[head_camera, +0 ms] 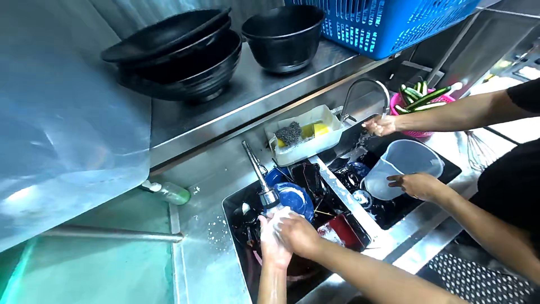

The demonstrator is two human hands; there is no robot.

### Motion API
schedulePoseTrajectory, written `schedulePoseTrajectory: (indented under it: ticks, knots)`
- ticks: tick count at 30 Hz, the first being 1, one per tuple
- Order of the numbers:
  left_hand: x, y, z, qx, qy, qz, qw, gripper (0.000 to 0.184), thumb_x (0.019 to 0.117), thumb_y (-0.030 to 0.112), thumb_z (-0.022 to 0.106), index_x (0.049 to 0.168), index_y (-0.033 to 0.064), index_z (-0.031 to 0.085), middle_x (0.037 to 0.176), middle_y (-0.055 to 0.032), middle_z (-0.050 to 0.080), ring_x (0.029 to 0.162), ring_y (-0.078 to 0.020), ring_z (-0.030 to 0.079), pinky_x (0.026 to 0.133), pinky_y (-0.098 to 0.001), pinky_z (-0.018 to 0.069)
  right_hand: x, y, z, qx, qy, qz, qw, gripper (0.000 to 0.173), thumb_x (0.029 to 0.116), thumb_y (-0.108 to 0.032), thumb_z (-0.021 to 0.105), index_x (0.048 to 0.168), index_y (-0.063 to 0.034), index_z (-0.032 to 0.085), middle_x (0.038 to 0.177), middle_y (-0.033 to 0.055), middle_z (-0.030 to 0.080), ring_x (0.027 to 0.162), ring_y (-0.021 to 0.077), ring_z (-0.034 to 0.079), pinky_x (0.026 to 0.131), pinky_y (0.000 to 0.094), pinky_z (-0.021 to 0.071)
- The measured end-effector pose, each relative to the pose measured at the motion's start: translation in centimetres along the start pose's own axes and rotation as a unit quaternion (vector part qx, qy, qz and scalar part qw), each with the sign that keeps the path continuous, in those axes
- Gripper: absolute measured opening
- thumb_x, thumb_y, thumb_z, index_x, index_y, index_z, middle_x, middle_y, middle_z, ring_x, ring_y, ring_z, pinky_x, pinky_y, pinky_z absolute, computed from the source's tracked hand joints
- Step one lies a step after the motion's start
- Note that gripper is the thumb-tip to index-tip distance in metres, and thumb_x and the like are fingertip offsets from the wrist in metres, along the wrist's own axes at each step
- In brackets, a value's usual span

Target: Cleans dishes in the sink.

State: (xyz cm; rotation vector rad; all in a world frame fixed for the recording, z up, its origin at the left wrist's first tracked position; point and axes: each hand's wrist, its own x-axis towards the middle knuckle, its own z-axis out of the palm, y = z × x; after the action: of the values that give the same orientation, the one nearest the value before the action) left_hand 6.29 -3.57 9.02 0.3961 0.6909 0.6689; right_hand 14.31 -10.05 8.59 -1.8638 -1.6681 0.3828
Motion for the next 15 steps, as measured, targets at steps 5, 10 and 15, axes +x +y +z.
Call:
schedulePoseTrajectory:
  ticks: [5, 10, 15]
  knots:
    - [1.4, -1.3, -1.6, 0.035, 0.074, -0.019, 0.996, 0.037, 0.1118, 0.033, 0.032, 0.126, 0.0072, 0.054, 0.105, -0.0125, 0.066, 0.094, -0.0231, 0.067, 0.08, -0.0434, 0.0584, 2.7, 2.4, -0.7, 0.023, -0.058, 0.048, 0.997, 0.026, 0.0993, -0.01, 0.056, 0.117, -0.0011, 0.072, 0.12, 0.019, 0.07, 0.123, 0.0337, 0.063, 0.113, 0.0483, 0.0452]
    - [1.0, -2.7, -2.3, 0.045, 0.12, 0.003, 0.992, 0.04, 0.1125, 0.025, 0.034, 0.15, 0.011, 0.037, 0.129, -0.018, 0.059, 0.11, -0.0299, 0.064, 0.088, -0.0511, 0.0567, 2.5, 5.5, 0.0, 0.026, 0.001, 0.17, 0.985, 0.052, 0.0955, -0.001, 0.054, 0.147, -0.0115, 0.057, 0.157, 0.0053, 0.05, 0.151, 0.0215, 0.038, 0.125, 0.0456, 0.031]
    - [-0.7, -2.1, -4.4, -0.012, 0.13, 0.022, 0.991, 0.042, 0.1124, 0.03, 0.037, 0.151, 0.0161, 0.036, 0.135, -0.016, 0.058, 0.117, -0.0298, 0.063, 0.093, -0.0535, 0.0556, 1.6, 9.4, -2.3, 0.038, 0.029, 0.301, 0.952, 0.039, 0.104, -0.012, 0.05, 0.141, -0.0065, 0.059, 0.141, 0.0159, 0.061, 0.132, 0.0322, 0.058, 0.113, 0.0529, 0.0451]
